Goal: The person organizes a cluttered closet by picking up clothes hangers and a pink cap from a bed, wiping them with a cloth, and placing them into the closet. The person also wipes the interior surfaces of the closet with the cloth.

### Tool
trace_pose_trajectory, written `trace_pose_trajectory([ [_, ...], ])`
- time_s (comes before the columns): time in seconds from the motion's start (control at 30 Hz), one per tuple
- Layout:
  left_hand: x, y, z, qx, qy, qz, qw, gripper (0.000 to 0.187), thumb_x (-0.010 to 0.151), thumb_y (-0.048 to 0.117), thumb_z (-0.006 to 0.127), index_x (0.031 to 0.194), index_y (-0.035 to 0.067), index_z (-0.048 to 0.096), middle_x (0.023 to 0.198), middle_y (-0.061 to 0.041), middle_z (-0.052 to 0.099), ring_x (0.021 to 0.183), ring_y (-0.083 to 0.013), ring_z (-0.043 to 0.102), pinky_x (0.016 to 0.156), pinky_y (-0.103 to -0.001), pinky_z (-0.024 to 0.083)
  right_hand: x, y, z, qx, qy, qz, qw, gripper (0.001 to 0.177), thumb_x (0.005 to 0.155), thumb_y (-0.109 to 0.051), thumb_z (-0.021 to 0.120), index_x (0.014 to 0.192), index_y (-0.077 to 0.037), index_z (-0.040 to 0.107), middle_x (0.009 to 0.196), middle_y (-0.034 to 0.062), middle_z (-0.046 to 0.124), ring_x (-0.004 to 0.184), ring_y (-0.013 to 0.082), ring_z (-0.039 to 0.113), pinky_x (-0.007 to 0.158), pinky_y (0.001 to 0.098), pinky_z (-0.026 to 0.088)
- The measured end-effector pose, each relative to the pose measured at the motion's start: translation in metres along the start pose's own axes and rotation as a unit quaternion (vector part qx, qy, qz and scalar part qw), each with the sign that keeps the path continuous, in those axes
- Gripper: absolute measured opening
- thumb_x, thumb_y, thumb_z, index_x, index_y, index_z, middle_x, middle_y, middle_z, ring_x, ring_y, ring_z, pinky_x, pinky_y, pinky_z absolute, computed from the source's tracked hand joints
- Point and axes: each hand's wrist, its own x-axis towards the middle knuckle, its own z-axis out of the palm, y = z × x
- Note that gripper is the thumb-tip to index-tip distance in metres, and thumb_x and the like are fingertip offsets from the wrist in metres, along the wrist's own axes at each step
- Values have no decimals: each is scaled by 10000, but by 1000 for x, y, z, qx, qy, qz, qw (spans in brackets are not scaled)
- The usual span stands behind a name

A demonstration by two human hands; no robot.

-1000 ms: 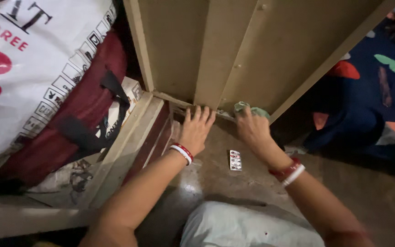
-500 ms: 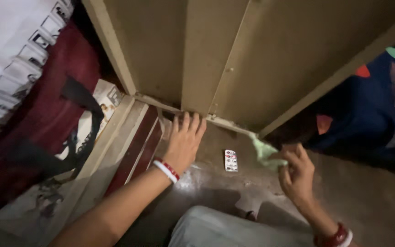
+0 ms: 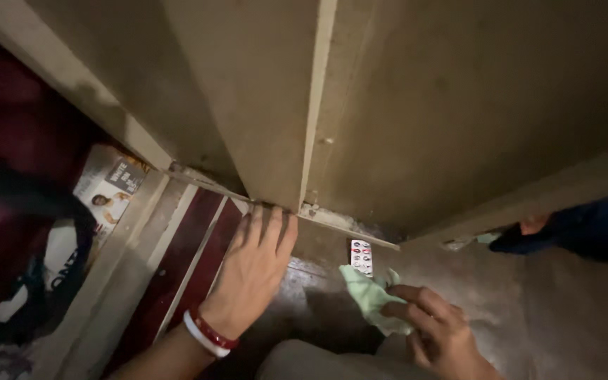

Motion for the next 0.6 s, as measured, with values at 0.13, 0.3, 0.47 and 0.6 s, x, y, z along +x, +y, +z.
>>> trace_pose_trajectory([
  [0.13,1,-2,-6,-88,33,-14,995,572,833,151,611,1350,-69,500,1321,-274,533,1239,-468,524,1050,-496,444,7,-9,-3,-17,8,16,1000,558,585,93,614,1084,-101,771,1272,131,673,1117,325,718,884,404,599],
  [0.3,2,-2,-2,-111,58,-24,992,523,813,66,615,1315,-66,551,1294,-262,572,1218,-456,558,1048,-481,473,-6,-7,6,-18,29,57,998,539,561,10,780,1094,-61,761,1283,157,660,1139,323,691,921,442,574],
  [0.47,3,-3,9,-96,56,-21,994,519,783,36,639,1295,-45,599,1271,-267,603,1149,-434,606,970,-452,527,-30,33,21,-23,-67,114,991,541,554,-104,858,1087,-122,773,1167,69,698,1135,240,739,929,379,630],
  [0.6,5,-3,10,-88,57,-17,994,509,791,48,658,1284,-62,597,1250,-280,601,1146,-431,616,972,-459,549,-27,34,36,-196,3,-7,981,707,513,-260,792,1148,7,633,1192,255,632,1116,412,657,917,469,575],
])
